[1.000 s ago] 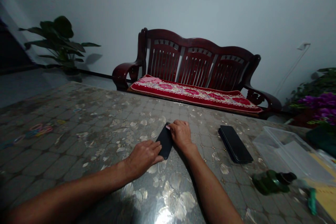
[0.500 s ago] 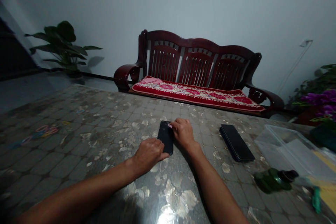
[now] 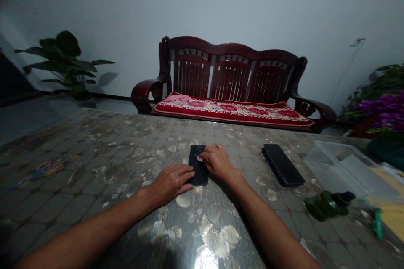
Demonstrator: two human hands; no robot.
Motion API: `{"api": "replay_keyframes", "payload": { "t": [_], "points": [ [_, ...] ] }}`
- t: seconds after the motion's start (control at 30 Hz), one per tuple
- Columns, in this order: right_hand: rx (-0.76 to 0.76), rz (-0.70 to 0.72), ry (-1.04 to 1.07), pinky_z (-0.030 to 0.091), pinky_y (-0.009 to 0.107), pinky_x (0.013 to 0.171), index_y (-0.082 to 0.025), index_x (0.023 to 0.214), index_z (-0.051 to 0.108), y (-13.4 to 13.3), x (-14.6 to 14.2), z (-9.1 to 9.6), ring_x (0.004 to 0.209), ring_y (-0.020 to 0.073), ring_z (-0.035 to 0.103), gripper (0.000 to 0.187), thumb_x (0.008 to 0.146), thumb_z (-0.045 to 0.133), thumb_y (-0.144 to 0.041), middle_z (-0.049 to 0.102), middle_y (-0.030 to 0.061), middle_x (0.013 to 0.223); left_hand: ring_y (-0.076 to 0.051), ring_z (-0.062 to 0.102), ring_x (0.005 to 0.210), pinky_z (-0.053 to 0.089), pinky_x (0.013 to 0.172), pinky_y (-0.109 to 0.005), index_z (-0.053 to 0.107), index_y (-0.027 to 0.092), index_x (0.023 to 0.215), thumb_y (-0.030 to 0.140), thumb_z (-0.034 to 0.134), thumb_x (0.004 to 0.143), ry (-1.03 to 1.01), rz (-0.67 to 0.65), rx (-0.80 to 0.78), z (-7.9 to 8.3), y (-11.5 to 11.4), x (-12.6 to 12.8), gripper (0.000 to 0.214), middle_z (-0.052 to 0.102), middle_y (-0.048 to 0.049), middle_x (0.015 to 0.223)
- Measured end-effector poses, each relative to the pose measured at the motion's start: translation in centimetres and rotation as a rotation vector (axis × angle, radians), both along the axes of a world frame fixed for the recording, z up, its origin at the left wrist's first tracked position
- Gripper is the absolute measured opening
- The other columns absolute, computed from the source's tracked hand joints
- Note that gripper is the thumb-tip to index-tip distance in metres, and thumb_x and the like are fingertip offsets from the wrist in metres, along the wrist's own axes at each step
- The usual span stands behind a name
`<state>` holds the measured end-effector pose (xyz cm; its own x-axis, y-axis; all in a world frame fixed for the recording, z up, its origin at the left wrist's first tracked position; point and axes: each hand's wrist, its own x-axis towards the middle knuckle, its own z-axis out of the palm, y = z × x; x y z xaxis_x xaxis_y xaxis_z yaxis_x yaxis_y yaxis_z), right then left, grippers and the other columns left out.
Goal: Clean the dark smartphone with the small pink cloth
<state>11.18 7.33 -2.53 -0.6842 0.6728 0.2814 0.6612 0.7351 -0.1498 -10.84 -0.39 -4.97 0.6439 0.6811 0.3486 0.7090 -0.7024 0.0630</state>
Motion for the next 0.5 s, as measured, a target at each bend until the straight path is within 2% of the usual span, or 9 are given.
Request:
{"api": "replay_keyframes", "payload": {
  "t": [0.07,0.27,0.5],
  "points": [
    [0.000,0.007,0.001,0.032,0.031,0.084,-0.022,0.100,0.077,0.2,0.1,0.2,0.086,0.0169,0.059,0.022,0.094,0.056,-0.015,0.068,0.0033,0.086,-0.024,0.068,0.104,0.054,0.090,-0.035,0.067,0.017,0.113,0.034,0.076,0.085,-0.013,-0.015,-0.005,-0.1,0.3,-0.2,0.033,0.072,-0.0084,0.113],
    [0.059,-0.224,0.098,0.032,0.031,0.084,-0.022,0.104,0.076,2.0,-0.8,-0.5,0.089,0.0173,0.058,0.023,0.099,0.054,-0.019,0.069,0.0045,0.093,-0.025,0.068,0.107,0.053,0.093,-0.037,0.068,0.018,0.111,0.035,0.075,0.086,-0.036,-0.047,0.003,-0.4,0.7,-0.4,0.031,0.072,-0.0091,0.114],
    [0.040,-0.207,0.087,0.031,0.031,0.085,-0.023,0.102,0.075,1.8,-0.8,-1.4,0.088,0.0178,0.058,0.022,0.098,0.054,-0.017,0.069,0.0040,0.092,-0.025,0.068,0.103,0.053,0.092,-0.037,0.069,0.017,0.105,0.036,0.076,0.085,-0.042,-0.064,-0.004,-0.3,0.8,-0.4,0.029,0.073,-0.0095,0.112]
  ]
}}
